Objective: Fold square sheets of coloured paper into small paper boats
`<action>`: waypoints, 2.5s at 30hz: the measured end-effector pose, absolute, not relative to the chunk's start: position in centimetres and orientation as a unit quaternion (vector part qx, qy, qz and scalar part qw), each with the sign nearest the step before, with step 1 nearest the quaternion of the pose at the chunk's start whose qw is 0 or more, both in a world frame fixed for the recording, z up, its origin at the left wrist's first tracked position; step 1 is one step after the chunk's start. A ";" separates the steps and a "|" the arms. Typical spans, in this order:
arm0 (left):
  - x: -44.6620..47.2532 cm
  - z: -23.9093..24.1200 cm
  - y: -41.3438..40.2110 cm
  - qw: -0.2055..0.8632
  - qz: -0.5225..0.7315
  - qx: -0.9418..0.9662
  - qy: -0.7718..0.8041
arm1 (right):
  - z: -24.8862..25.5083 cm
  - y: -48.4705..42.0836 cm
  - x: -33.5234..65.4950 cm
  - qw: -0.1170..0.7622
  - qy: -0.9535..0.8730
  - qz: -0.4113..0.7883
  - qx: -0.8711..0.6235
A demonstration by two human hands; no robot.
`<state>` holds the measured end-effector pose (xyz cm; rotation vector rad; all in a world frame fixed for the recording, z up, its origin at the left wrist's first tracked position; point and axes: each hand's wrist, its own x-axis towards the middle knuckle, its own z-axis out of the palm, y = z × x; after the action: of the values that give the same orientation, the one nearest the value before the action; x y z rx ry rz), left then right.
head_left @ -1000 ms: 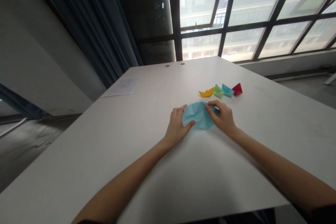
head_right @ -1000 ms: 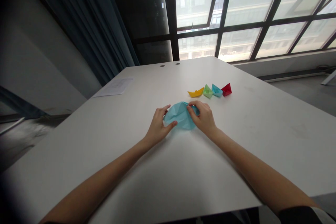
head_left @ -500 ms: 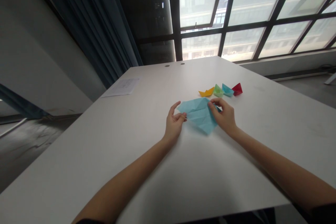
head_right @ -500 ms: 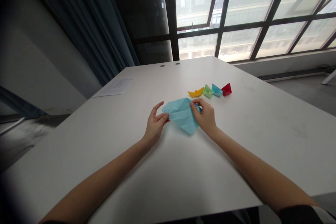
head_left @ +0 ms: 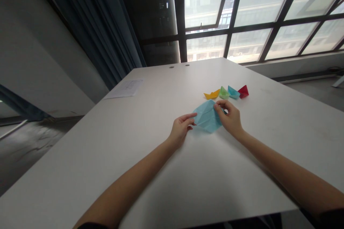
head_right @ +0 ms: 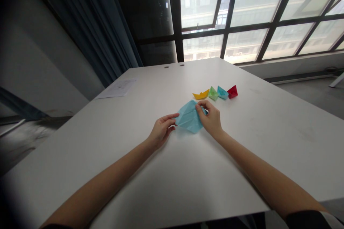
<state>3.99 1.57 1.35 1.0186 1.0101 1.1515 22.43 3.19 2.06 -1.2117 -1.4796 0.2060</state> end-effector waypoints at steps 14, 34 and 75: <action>3.0 4.1 0.5 0.272 0.398 0.780 0.398 | 2.3 1.6 21.6 0.512 -0.732 0.111 -0.435; 2.3 4.0 1.1 0.293 0.389 0.823 0.292 | 2.3 1.3 21.6 0.481 -0.760 0.232 -0.371; 1.4 -1.2 2.9 0.123 0.138 0.903 0.388 | -1.9 4.2 22.3 0.238 -0.872 0.115 -0.412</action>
<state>1.39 2.92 -1.24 2.6341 1.1315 0.4029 22.35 4.23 -1.85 -1.1280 -2.3897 0.3158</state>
